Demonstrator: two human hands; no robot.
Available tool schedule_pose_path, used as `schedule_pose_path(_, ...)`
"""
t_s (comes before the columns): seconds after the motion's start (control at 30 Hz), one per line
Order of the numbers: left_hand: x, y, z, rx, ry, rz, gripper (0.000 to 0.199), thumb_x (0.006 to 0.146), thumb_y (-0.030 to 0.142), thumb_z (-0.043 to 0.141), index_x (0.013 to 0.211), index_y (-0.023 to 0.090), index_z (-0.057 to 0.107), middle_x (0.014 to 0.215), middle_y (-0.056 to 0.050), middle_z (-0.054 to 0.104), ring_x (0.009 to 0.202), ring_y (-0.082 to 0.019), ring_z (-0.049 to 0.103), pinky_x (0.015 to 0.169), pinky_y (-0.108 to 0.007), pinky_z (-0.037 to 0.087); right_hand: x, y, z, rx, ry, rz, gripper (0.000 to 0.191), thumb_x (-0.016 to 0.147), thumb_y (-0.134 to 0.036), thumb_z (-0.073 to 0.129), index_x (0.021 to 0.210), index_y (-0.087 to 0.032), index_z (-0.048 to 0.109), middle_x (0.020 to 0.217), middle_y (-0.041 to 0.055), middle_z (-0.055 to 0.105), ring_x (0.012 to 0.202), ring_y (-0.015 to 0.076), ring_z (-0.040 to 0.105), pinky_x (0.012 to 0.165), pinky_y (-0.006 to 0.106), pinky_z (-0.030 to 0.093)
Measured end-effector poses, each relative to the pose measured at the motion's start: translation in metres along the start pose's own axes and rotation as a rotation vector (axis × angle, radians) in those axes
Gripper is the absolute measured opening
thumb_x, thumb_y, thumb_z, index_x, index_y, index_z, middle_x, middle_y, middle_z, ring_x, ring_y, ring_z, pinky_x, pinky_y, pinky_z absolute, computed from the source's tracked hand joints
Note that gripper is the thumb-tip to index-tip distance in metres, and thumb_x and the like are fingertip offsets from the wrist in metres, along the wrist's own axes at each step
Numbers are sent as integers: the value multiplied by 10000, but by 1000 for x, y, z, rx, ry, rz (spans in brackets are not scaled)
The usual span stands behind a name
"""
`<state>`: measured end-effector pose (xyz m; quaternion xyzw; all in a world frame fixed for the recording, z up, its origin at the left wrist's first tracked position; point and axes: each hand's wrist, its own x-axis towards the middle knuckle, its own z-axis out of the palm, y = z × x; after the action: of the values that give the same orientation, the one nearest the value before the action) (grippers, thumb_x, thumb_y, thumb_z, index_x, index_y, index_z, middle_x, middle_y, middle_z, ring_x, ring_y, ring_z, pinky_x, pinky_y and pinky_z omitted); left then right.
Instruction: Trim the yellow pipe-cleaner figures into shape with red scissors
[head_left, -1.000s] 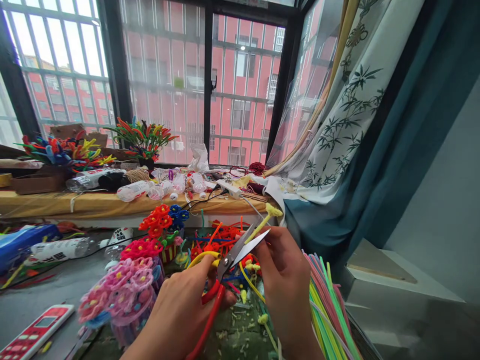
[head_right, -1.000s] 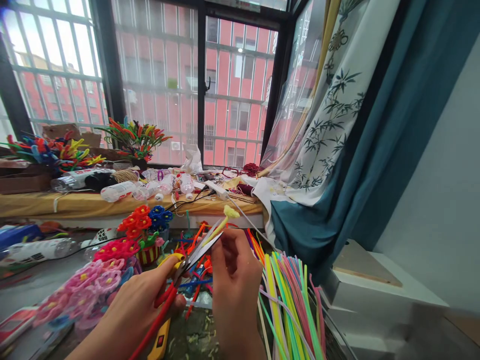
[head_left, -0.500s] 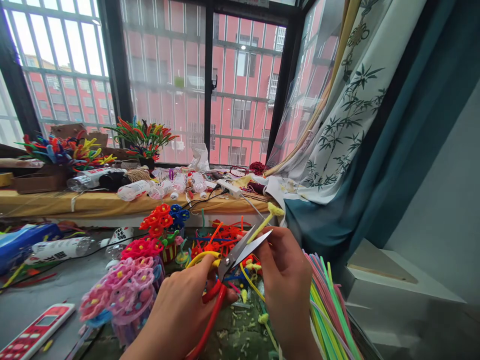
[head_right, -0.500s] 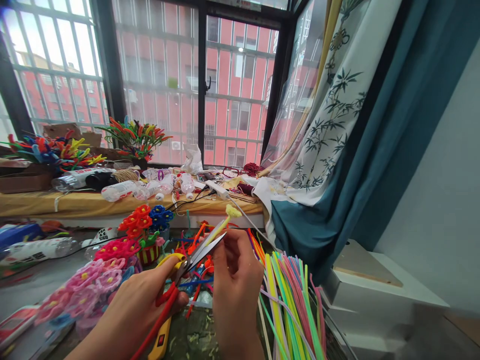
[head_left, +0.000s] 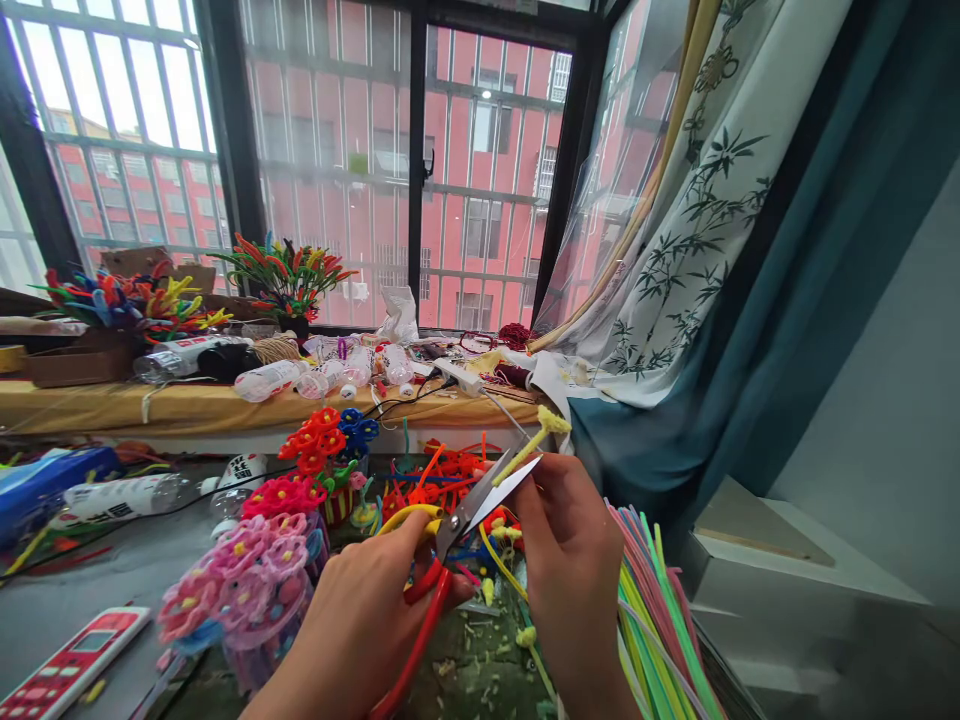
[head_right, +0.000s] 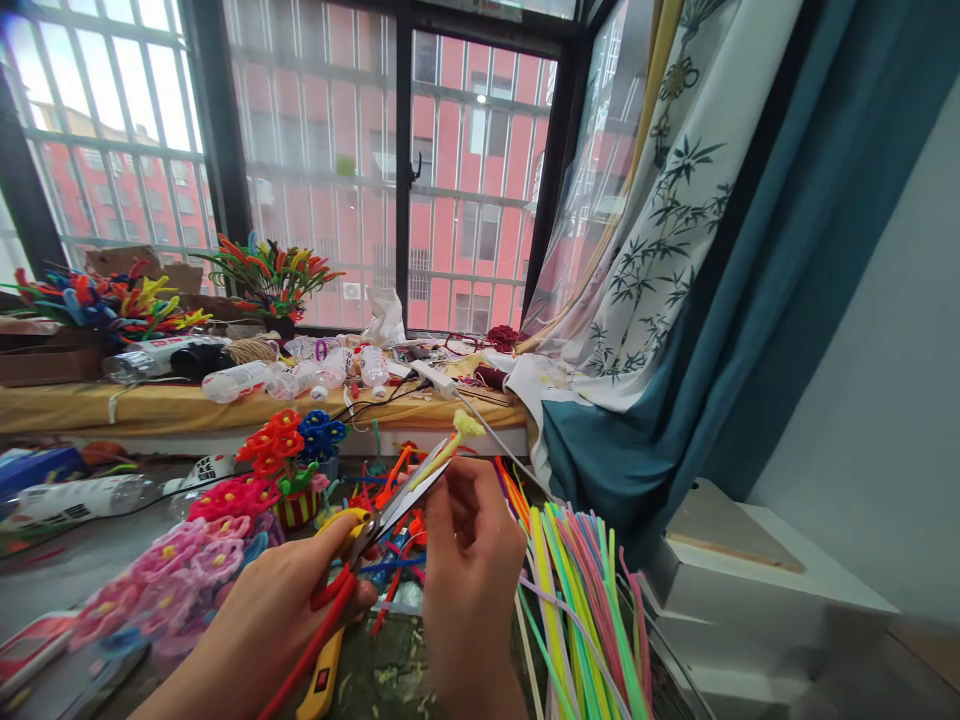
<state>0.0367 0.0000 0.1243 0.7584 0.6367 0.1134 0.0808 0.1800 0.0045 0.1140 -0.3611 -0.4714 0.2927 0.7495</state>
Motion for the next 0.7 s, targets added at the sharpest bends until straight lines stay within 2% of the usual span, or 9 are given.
schedule_pose_path(0.27, 0, 0, -1, 9, 0, 0, 241, 867, 348, 480, 1038, 249, 619, 1020, -83, 772, 999, -339, 711, 723, -328, 444, 0, 0, 1, -30, 6, -10, 162, 892, -356, 620, 904, -197, 645, 772, 25, 734, 635, 142, 682, 541, 222, 514)
schedule_pose_path(0.47, 1, 0, -1, 12, -3, 7, 236, 876, 343, 487, 1038, 245, 626, 998, -81, 775, 984, -334, 716, 708, -317, 440, 0, -1, 0, -41, 9, -10, 171, 890, -368, 621, 900, -198, 638, 810, 42, 744, 659, 155, 694, 555, 232, 524)
schedule_pose_path(0.7, 0, 1, -2, 44, 5, 3, 246, 896, 344, 491, 1075, 245, 628, 944, -73, 777, 943, -321, 725, 667, -291, 409, 2, 0, -3, -94, -11, -35, 173, 900, -371, 605, 892, -202, 642, 765, 25, 735, 622, 148, 687, 520, 210, 511)
